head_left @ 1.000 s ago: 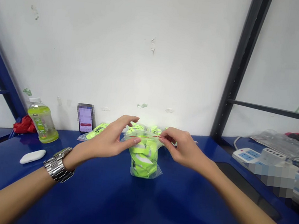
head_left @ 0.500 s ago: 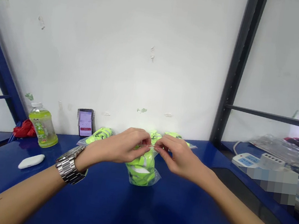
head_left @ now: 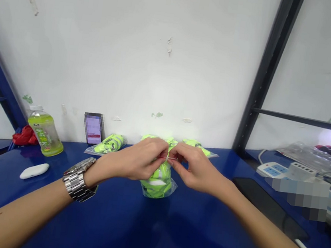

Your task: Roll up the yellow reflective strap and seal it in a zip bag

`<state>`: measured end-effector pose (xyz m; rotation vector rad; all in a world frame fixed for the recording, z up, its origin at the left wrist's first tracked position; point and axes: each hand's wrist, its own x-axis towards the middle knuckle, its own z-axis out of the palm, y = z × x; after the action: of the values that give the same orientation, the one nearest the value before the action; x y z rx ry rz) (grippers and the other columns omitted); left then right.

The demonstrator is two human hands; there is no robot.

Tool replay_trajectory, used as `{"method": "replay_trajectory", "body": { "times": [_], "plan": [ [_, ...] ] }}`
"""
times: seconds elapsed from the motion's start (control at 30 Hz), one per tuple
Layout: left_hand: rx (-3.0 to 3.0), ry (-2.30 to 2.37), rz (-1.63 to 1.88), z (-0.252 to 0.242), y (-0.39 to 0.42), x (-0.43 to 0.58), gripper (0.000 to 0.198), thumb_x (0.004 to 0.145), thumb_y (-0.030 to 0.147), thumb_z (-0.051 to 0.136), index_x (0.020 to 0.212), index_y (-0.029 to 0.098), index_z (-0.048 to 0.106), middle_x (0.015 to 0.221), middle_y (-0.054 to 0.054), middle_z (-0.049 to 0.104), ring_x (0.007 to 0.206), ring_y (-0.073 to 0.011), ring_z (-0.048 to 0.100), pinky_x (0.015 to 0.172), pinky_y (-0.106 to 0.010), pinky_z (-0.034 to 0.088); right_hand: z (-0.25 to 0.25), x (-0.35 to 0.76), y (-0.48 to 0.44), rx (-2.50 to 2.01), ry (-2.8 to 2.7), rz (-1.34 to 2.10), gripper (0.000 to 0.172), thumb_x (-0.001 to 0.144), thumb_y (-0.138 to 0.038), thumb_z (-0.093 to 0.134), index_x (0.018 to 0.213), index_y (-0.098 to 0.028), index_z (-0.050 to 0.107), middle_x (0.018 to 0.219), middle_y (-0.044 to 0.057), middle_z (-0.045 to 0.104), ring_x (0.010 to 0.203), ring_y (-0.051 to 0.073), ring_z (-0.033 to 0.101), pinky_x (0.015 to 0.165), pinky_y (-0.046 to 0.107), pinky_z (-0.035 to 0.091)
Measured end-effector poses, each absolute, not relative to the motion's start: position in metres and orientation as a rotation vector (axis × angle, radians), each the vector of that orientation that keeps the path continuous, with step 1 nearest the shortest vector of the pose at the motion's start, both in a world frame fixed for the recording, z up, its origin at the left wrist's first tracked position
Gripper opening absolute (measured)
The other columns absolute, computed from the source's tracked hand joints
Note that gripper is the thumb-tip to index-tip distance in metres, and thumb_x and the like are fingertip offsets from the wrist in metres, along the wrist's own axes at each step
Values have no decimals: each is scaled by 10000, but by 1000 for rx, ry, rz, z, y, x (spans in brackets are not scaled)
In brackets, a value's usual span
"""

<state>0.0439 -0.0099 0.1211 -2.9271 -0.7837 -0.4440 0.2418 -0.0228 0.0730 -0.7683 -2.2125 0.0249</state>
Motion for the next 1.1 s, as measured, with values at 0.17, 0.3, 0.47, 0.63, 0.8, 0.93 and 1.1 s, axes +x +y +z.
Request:
{"method": "replay_trajectory", "body": {
  "times": [0.17, 0.3, 0.47, 0.63, 0.8, 0.93, 1.1],
  "plan": [
    [-3003, -892, -470, 129, -12, 41, 151, 897, 274, 467, 842, 167, 558, 753, -15, 578, 672, -137, 498, 615, -271, 370, 74, 242, -24, -813, -2182, 1, 64, 837, -106, 522, 827, -167, 540, 732, 7, 540, 638, 121, 454, 601, 257, 347],
    [-3007, -917, -464, 135, -13, 32, 227, 915, 361, 484, 870, 164, 588, 782, -29, 603, 702, -145, 517, 632, -276, 379, 77, 246, -26, -870, -2159, 7, 75, 834, -106, 532, 806, -175, 536, 719, 2, 544, 634, 122, 455, 597, 258, 344],
    [-2951, -838, -370, 132, -15, 26, 204, 957, 290, 415, 846, 165, 533, 794, -26, 564, 696, -141, 484, 630, -273, 368, 77, 244, -28, -872, -2208, 50, 63, 848, -114, 531, 858, -173, 552, 761, 9, 562, 671, 128, 482, 627, 265, 366],
    [-2778, -786, -252, 121, -22, 29, 165, 950, 155, 338, 831, 146, 452, 850, -70, 514, 719, -156, 452, 643, -283, 375, 76, 237, -27, -860, -2244, 62, 43, 865, -154, 537, 892, -166, 569, 824, 37, 582, 744, 152, 512, 675, 287, 395],
    [-2654, -715, -225, 113, -23, 30, 155, 874, 35, 326, 841, 142, 432, 848, -82, 501, 706, -161, 426, 625, -286, 361, 76, 234, -26, -868, -2252, 60, 54, 859, -119, 524, 845, -166, 544, 784, 31, 562, 710, 146, 498, 647, 278, 387],
    [-2741, -770, -258, 119, -23, 31, 175, 956, 162, 325, 848, 142, 461, 847, -78, 514, 720, -162, 448, 647, -289, 385, 77, 235, -27, -889, -2241, 3, 83, 846, -94, 520, 817, -171, 514, 758, 18, 538, 685, 138, 473, 620, 265, 364],
    [-2866, -786, -241, 125, -24, 33, 214, 966, 221, 338, 842, 150, 498, 832, -70, 519, 724, -164, 469, 653, -295, 400, 76, 237, -29, -891, -2243, 22, 66, 857, -116, 520, 826, -174, 528, 752, 14, 544, 677, 136, 473, 609, 260, 354]
  ]
}}
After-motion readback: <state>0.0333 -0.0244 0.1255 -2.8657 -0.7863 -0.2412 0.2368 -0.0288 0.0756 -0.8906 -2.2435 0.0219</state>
